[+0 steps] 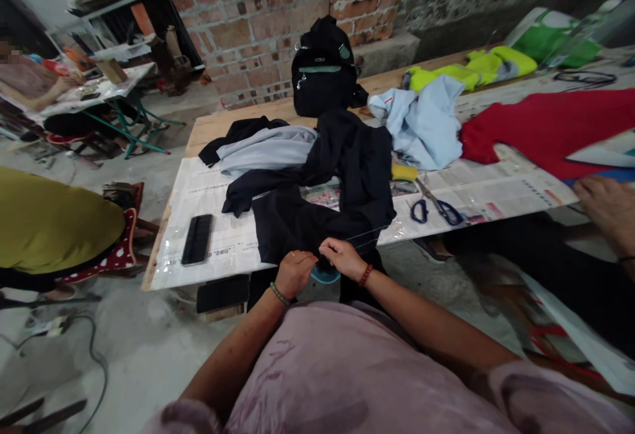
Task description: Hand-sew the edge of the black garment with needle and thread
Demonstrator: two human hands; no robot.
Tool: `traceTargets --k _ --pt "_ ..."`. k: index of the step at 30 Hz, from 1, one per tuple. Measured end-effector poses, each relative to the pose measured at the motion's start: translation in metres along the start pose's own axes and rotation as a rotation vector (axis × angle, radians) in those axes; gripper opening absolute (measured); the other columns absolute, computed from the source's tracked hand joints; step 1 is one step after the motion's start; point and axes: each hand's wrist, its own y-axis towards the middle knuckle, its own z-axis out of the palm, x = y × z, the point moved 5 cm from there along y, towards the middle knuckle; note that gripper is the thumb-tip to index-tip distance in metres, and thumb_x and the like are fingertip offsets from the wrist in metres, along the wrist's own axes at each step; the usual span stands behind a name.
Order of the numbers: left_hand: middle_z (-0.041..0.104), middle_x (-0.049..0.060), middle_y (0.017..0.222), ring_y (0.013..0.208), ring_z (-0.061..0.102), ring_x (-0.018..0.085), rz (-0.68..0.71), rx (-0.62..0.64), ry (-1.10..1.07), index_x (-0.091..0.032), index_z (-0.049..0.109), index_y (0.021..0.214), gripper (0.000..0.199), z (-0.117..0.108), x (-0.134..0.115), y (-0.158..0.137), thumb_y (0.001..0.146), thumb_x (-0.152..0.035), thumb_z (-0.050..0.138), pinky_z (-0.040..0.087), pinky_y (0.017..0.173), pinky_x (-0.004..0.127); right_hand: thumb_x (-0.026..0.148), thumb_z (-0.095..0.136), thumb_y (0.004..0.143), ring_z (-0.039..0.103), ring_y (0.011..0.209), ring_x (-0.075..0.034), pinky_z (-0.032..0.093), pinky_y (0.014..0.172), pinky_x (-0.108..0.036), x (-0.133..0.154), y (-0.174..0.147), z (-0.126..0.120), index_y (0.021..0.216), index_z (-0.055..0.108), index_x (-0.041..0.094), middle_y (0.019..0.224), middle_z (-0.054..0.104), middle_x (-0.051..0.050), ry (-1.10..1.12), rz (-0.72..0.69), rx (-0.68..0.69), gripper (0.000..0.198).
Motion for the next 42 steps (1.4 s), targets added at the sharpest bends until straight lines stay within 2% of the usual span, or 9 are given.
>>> traceTargets --k 8,15,20,25,30,42 --pt "0.064 0.005 0.086 0.082 0.056 0.014 -0.071 -0.049 -0.080 -0.018 0.061 0.088 0.018 0.007 0.006 -0.007 0.082 -0.016 0.044 0.048 0.076 0.028 0.037 0.050 0.072 0.035 0.037 -0.005 0.028 0.039 -0.017 -0.012 0.007 0.004 0.063 0.049 0.017 0.043 0.039 0.008 0.146 0.065 0.027 0.022" --pt "0.059 0.005 0.081 0.078 0.056 0.012 -0.259 -0.054 -0.293 -0.016 0.060 0.087 0.016 0.016 0.030 0.005 0.081 -0.015 0.045 0.047 0.072 0.025 0.040 0.057 0.066 0.039 0.036 -0.005 0.030 0.037 -0.018 -0.013 0.025 0.006 0.062 0.048 0.016 0.045 0.044 0.007 0.412 0.182 -0.003 0.026" --pt "0.059 0.003 0.079 0.076 0.055 0.012 -0.313 -0.063 -0.358 -0.017 0.060 0.085 0.014 0.023 0.045 0.011 0.080 -0.015 0.047 0.046 0.071 0.024 0.034 0.057 0.064 0.035 0.033 -0.003 0.024 0.034 -0.017 -0.012 0.042 0.004 0.059 0.050 0.016 0.043 0.043 0.007 0.309 0.261 -0.017 0.021" --pt "0.059 0.002 0.078 0.076 0.055 0.011 -0.356 -0.069 -0.387 -0.018 0.061 0.084 0.014 0.026 0.049 0.008 0.078 -0.014 0.048 0.045 0.072 0.023 0.034 0.054 0.065 0.026 0.032 -0.003 0.017 0.034 -0.017 -0.018 0.044 0.004 0.057 0.049 0.016 0.038 0.034 0.009 0.230 0.259 -0.061 0.020" --pt "0.059 0.002 0.078 0.076 0.055 0.011 -0.367 -0.071 -0.415 -0.017 0.061 0.083 0.014 0.025 0.047 0.006 0.078 -0.013 0.049 0.044 0.072 0.023 0.036 0.051 0.065 0.024 0.033 -0.003 0.017 0.035 -0.017 -0.021 0.042 0.006 0.057 0.048 0.017 0.037 0.031 0.009 0.188 0.215 -0.082 0.021" --pt "0.061 0.002 0.079 0.077 0.056 0.011 -0.399 -0.054 -0.420 -0.018 0.062 0.082 0.015 0.027 0.049 0.005 0.076 -0.011 0.050 0.045 0.072 0.022 0.033 0.050 0.063 0.024 0.035 -0.004 0.018 0.036 -0.018 -0.017 0.042 0.007 0.056 0.045 0.017 0.041 0.032 0.009 0.187 0.238 -0.031 0.018"
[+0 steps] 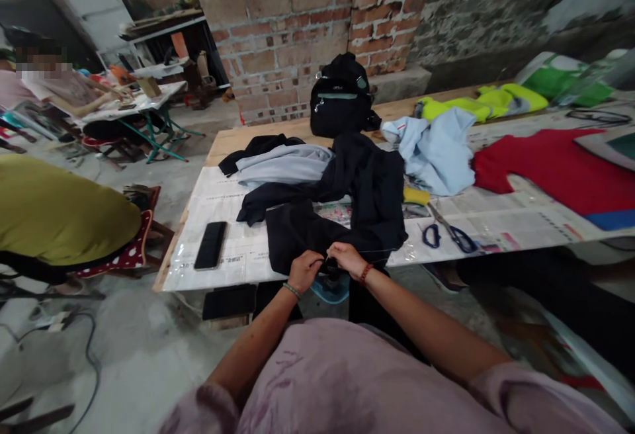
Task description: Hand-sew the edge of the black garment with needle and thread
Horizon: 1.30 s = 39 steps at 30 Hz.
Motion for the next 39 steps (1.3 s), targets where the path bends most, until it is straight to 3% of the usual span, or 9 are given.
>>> traceTargets --k 8,14,18,23,29,39 --pt "0.061 0.001 0.078 0.076 0.057 0.011 -0.031 -0.020 0.004 -0.018 0.064 0.081 0.016 -0.001 -0.001 0.000 0.076 -0.011 0.050 0.046 0.072 0.022 0.036 0.050 0.062 0.031 0.047 -0.005 0.024 0.045 -0.019 0.002 -0.002 0.006 0.052 0.044 0.016 0.047 0.037 0.007 -0.112 -0.130 0.080 0.023" --pt "0.062 0.001 0.078 0.076 0.057 0.011 -0.079 -0.030 -0.028 -0.019 0.064 0.081 0.013 -0.001 0.000 -0.002 0.076 -0.014 0.053 0.046 0.072 0.022 0.039 0.050 0.062 0.030 0.048 -0.007 0.023 0.047 -0.019 0.004 -0.006 0.007 0.055 0.045 0.017 0.049 0.036 0.006 -0.103 -0.079 0.143 0.024" --pt "0.062 0.001 0.077 0.075 0.056 0.011 -0.114 -0.053 -0.021 -0.019 0.064 0.080 0.013 -0.001 0.002 -0.004 0.075 -0.015 0.054 0.045 0.072 0.023 0.042 0.052 0.061 0.033 0.051 -0.007 0.026 0.049 -0.020 0.012 -0.008 0.010 0.053 0.045 0.016 0.050 0.037 0.005 -0.144 -0.116 0.219 0.027" --pt "0.061 0.001 0.076 0.074 0.056 0.011 -0.113 -0.071 -0.014 -0.019 0.065 0.079 0.012 -0.001 0.003 -0.005 0.075 -0.015 0.054 0.044 0.071 0.022 0.048 0.050 0.065 0.026 0.041 -0.005 0.019 0.040 -0.019 0.003 -0.007 0.007 0.062 0.047 0.017 0.046 0.031 0.008 -0.082 -0.001 0.202 0.031" --pt "0.061 0.001 0.076 0.073 0.056 0.011 -0.069 -0.050 -0.036 -0.018 0.065 0.080 0.011 0.000 0.002 -0.005 0.075 -0.016 0.055 0.044 0.070 0.021 0.042 0.059 0.059 0.031 0.039 -0.004 0.021 0.038 -0.018 -0.002 -0.006 0.003 0.065 0.049 0.016 0.046 0.038 0.008 0.053 0.008 0.154 0.028" --pt "0.063 0.001 0.076 0.073 0.057 0.011 -0.053 -0.017 -0.055 -0.019 0.066 0.079 0.010 0.002 -0.001 -0.003 0.073 -0.018 0.058 0.046 0.070 0.022 0.040 0.057 0.058 0.024 0.032 -0.002 0.017 0.033 -0.017 0.003 -0.009 0.003 0.062 0.044 0.018 0.041 0.031 0.011 0.115 0.072 0.189 0.026"
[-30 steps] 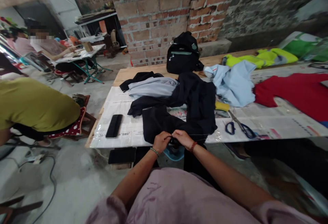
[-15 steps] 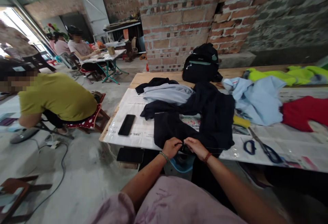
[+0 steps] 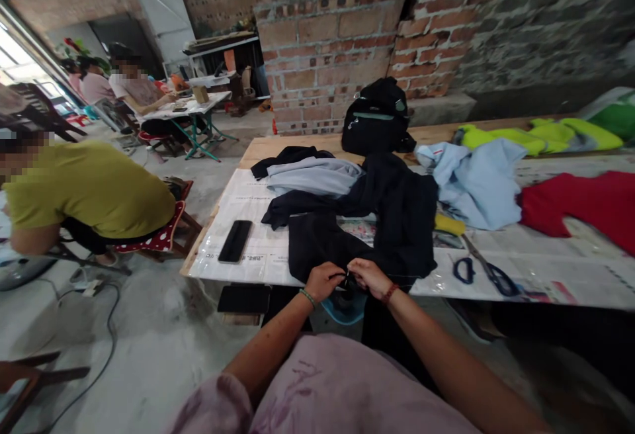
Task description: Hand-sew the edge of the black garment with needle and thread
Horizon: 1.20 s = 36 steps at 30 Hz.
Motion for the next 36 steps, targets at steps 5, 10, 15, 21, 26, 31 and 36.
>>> traceTargets --k 5,10,15,21,26,31,36 --pt "0.063 0.001 0.076 0.072 0.057 0.011 -0.025 0.002 0.006 -0.019 0.066 0.078 0.011 0.000 0.001 0.002 0.073 -0.016 0.057 0.046 0.069 0.022 0.044 0.056 0.059 0.021 0.032 -0.002 0.016 0.034 -0.017 0.000 0.000 0.001 0.061 0.041 0.019 0.038 0.025 0.012 -0.025 -0.012 0.015 0.030" --pt "0.062 0.001 0.075 0.071 0.057 0.011 -0.044 -0.013 0.006 -0.019 0.066 0.077 0.012 0.000 0.001 0.002 0.072 -0.014 0.057 0.045 0.068 0.022 0.042 0.057 0.059 0.025 0.036 -0.002 0.017 0.037 -0.017 0.004 -0.003 0.002 0.059 0.042 0.017 0.042 0.031 0.010 -0.106 -0.070 0.042 0.030" --pt "0.062 0.000 0.072 0.070 0.056 0.011 -0.084 -0.036 0.031 -0.019 0.066 0.076 0.012 -0.001 0.000 0.003 0.071 -0.013 0.056 0.045 0.067 0.022 0.040 0.055 0.064 0.029 0.038 -0.004 0.021 0.037 -0.017 0.002 0.001 0.003 0.060 0.047 0.016 0.045 0.036 0.008 -0.242 -0.096 0.066 0.026" --pt "0.062 0.000 0.071 0.070 0.056 0.012 -0.174 -0.083 -0.015 -0.018 0.066 0.071 0.011 -0.005 0.000 0.007 0.067 -0.014 0.057 0.044 0.069 0.023 0.032 0.044 0.076 0.054 0.075 -0.017 0.042 0.067 -0.028 0.031 -0.023 -0.007 0.084 0.059 0.020 0.072 0.057 -0.004 -0.652 -0.518 -0.278 0.021" --pt "0.057 -0.004 0.059 0.058 0.050 0.010 -0.476 -0.070 -0.182 -0.016 0.066 0.072 0.011 -0.005 0.015 0.013 0.065 -0.019 0.058 0.040 0.056 0.021 0.031 0.048 0.075 0.051 0.063 -0.016 0.038 0.065 -0.027 0.028 -0.065 0.012 0.066 0.057 0.020 0.066 0.056 -0.005 -0.885 -0.639 -0.316 0.017" --pt "0.054 -0.005 0.054 0.053 0.046 0.008 -0.517 -0.057 -0.253 -0.015 0.066 0.073 0.014 -0.002 0.016 0.011 0.065 -0.022 0.058 0.037 0.052 0.019 0.036 0.048 0.071 0.050 0.055 -0.016 0.037 0.055 -0.026 -0.006 -0.056 0.020 0.062 0.053 0.021 0.058 0.056 -0.003 -0.741 -0.431 -0.228 0.018" --pt "0.061 -0.002 0.069 0.066 0.052 0.010 -0.331 -0.029 -0.163 -0.016 0.068 0.076 0.015 -0.004 0.007 0.001 0.065 -0.024 0.061 0.042 0.063 0.021 0.034 0.047 0.067 0.056 0.065 -0.017 0.043 0.064 -0.029 -0.008 -0.039 0.000 0.086 0.053 0.019 0.073 0.060 -0.004 -0.618 -0.365 -0.409 0.025"
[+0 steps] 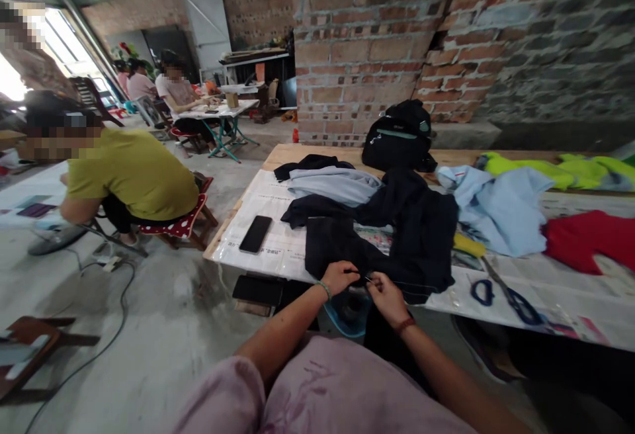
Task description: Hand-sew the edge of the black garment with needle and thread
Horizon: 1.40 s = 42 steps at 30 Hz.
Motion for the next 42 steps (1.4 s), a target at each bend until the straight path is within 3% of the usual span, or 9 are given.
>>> traceTargets --k 5,10,15,19,25,34,42 --pt "0.063 0.000 0.077 0.071 0.055 0.011 0.041 0.023 0.060 -0.016 0.068 0.079 0.016 0.002 -0.002 -0.007 0.066 -0.021 0.060 0.044 0.068 0.021 0.037 0.052 0.064 0.057 0.070 -0.017 0.044 0.065 -0.028 0.012 -0.005 0.005 0.091 0.049 0.018 0.078 0.060 -0.005 -0.007 -0.073 0.028 0.033" --pt "0.063 0.000 0.082 0.076 0.057 0.011 0.093 0.086 0.099 -0.016 0.068 0.082 0.017 0.002 -0.006 -0.010 0.068 -0.021 0.060 0.044 0.072 0.020 0.045 0.048 0.068 0.054 0.064 -0.016 0.043 0.062 -0.028 0.014 -0.010 0.006 0.076 0.049 0.018 0.070 0.057 -0.003 -0.049 -0.147 0.025 0.028" --pt "0.064 0.000 0.082 0.075 0.057 0.010 0.164 0.124 0.169 -0.018 0.068 0.082 0.016 0.007 -0.006 -0.011 0.069 -0.019 0.060 0.044 0.073 0.019 0.047 0.045 0.073 0.054 0.078 -0.017 0.041 0.072 -0.028 0.010 -0.006 -0.001 0.066 0.053 0.018 0.083 0.057 -0.007 -0.055 -0.266 0.008 0.031" --pt "0.065 -0.001 0.081 0.074 0.058 0.011 0.166 0.103 0.222 -0.019 0.068 0.082 0.016 0.012 -0.006 -0.011 0.069 -0.020 0.060 0.045 0.072 0.020 0.049 0.041 0.076 0.052 0.064 -0.016 0.040 0.064 -0.026 0.004 -0.007 -0.002 0.060 0.052 0.017 0.067 0.056 -0.005 -0.088 -0.201 -0.016 0.037" --pt "0.065 -0.001 0.082 0.076 0.058 0.011 0.185 0.096 0.242 -0.021 0.068 0.083 0.016 0.013 -0.005 -0.011 0.071 -0.023 0.058 0.045 0.074 0.020 0.046 0.039 0.074 0.053 0.057 -0.016 0.037 0.053 -0.023 0.005 -0.015 0.002 0.071 0.060 0.017 0.059 0.060 -0.004 -0.016 -0.021 0.144 0.036" --pt "0.064 -0.001 0.084 0.078 0.058 0.011 0.303 0.104 0.371 -0.024 0.067 0.086 0.018 0.016 -0.008 -0.016 0.072 -0.023 0.056 0.044 0.074 0.021 0.031 0.039 0.072 0.042 0.035 -0.009 0.029 0.041 -0.020 0.003 -0.004 0.002 0.055 0.048 0.019 0.045 0.051 0.003 -0.052 0.201 0.317 0.023" --pt "0.062 0.001 0.078 0.074 0.056 0.011 0.253 -0.026 0.256 -0.019 0.066 0.080 0.014 0.011 -0.008 -0.016 0.072 -0.014 0.055 0.044 0.070 0.021 0.033 0.039 0.072 0.044 0.049 -0.011 0.030 0.046 -0.020 0.008 -0.005 0.006 0.058 0.050 0.018 0.047 0.049 0.002 -0.048 0.077 0.150 0.023"
